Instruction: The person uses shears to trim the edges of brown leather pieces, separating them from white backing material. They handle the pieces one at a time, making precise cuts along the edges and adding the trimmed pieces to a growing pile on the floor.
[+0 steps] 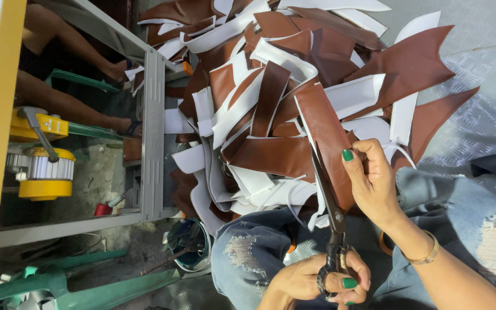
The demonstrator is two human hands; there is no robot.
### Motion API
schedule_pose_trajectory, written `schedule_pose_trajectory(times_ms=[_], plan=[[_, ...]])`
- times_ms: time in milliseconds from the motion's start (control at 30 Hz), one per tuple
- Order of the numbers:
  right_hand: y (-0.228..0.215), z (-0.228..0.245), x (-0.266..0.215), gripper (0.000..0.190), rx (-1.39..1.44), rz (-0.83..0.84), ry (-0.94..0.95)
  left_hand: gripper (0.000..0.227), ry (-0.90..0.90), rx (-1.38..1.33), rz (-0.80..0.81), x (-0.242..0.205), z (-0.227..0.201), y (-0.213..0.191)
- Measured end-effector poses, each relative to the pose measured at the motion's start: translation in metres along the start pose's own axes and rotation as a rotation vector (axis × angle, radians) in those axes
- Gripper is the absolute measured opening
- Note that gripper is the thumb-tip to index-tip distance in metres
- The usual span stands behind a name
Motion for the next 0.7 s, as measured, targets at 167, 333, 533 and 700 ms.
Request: schedule_pose_trajectory(times_ms=[167, 333, 533, 700], plan=[[-0.002, -0.003, -0.001, 0.018, 0.012, 0.068, -0.020, 0.031, 0.037, -0.088, -0.015, -0.001, -0.002, 0.001], [0.003, -0.003, -0.002, 0.016, 0.019, 0.114, 0.090, 0.030, 0.081, -0.179, -0.019, -0.002, -0.016, 0.003], [0.003, -0.002, -0.001, 0.017, -0.001, 0.115, 0.045, 0.030, 0.081, -0.086, -0.043, -0.002, -0.013, 0.002], [-0.009, -0.002, 0.001, 0.018, -0.097, 0.143, 0.122, 0.029, 0.031, 0.037, -0.094, -0.001, -0.018, 0.006]])
Point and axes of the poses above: each hand's wrist, its own x-axis towards the middle knuckle, its own y-axis out of the palm, z = x × y, the point moved 1 cm from there along x, towards the middle knuckle, and after that the axes turned 8 degrees about -z, right-handed, at the moved point
